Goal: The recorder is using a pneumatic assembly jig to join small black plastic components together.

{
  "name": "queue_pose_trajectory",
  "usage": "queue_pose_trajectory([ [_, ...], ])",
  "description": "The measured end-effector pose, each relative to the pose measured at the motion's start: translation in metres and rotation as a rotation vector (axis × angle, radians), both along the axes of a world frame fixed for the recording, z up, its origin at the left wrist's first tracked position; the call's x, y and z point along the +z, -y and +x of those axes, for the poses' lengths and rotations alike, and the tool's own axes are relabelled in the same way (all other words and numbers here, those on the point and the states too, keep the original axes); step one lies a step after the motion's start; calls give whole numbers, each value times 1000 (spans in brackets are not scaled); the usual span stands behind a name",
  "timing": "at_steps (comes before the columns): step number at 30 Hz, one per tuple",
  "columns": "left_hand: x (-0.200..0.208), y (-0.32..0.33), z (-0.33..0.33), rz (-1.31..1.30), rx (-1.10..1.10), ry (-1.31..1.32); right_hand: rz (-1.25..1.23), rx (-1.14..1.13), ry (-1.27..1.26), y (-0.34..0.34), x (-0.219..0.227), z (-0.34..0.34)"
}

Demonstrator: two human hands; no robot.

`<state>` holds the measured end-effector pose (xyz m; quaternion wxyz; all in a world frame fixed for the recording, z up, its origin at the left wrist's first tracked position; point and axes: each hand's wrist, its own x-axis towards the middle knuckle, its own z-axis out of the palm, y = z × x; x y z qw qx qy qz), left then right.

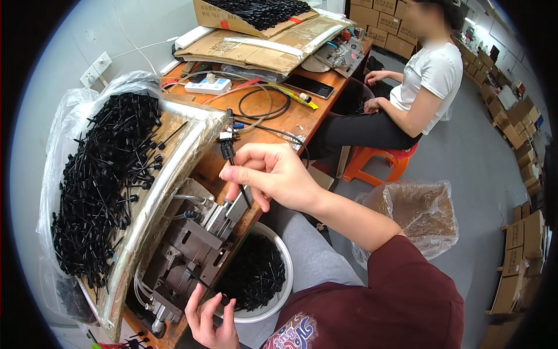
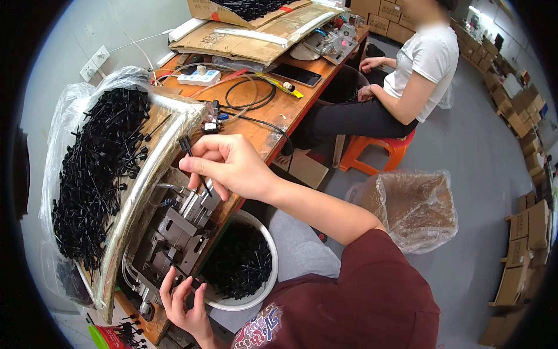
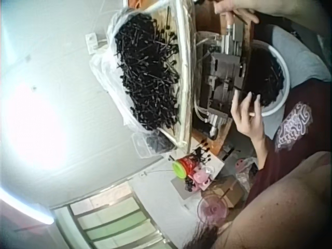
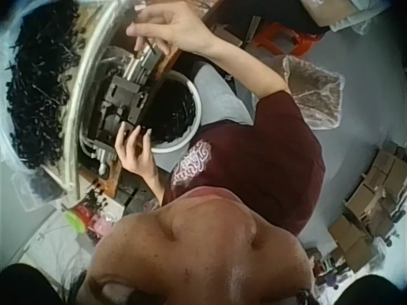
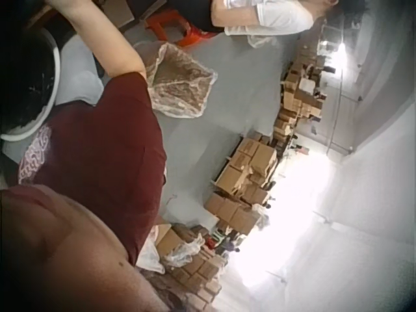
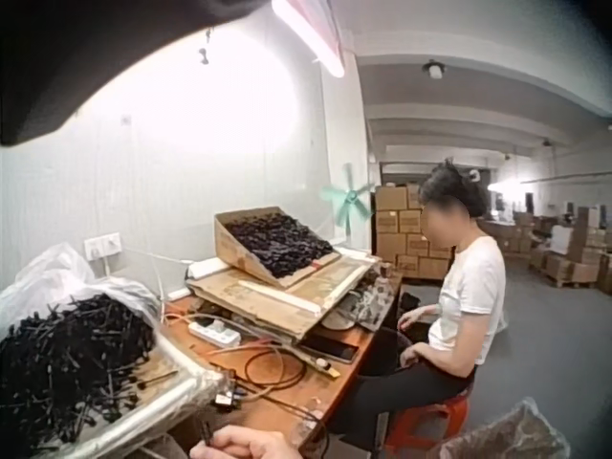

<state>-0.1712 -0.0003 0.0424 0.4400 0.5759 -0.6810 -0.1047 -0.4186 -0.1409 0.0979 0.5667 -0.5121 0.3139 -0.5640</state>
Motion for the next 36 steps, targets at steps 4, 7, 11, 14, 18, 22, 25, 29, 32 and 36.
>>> queue_pose_trajectory([
  [4, -1, 0, 4, -39, -25, 44, 88, 68, -11, -9, -19, 5],
  [7, -3, -1, 7, -42, -29, 49, 141, 120, -22, -17, -30, 12],
  [11, -5, -1, 7, -40, -23, 47, 162, 166, -12, -25, -42, 18],
  [14, -5, 1, 5, -31, -25, 50, 174, 194, -1, -27, -49, 20],
  [18, -7, 1, 6, -47, -35, 34, 211, 243, 24, -30, -56, 25],
  [22, -9, 6, 12, -49, -3, 14, 241, 233, 31, -35, -63, 36],
  [25, -10, 13, 9, -49, 38, 44, 282, 267, -11, -49, -66, 40],
  [29, -25, 16, 25, -79, 78, 218, 244, 304, -116, -62, -71, 58],
  [32, -35, 21, 28, -90, 106, 307, -12, 295, -140, -64, -81, 66],
  [36, -39, 29, 25, -55, 100, 382, -10, 372, -19, -62, -70, 58],
])
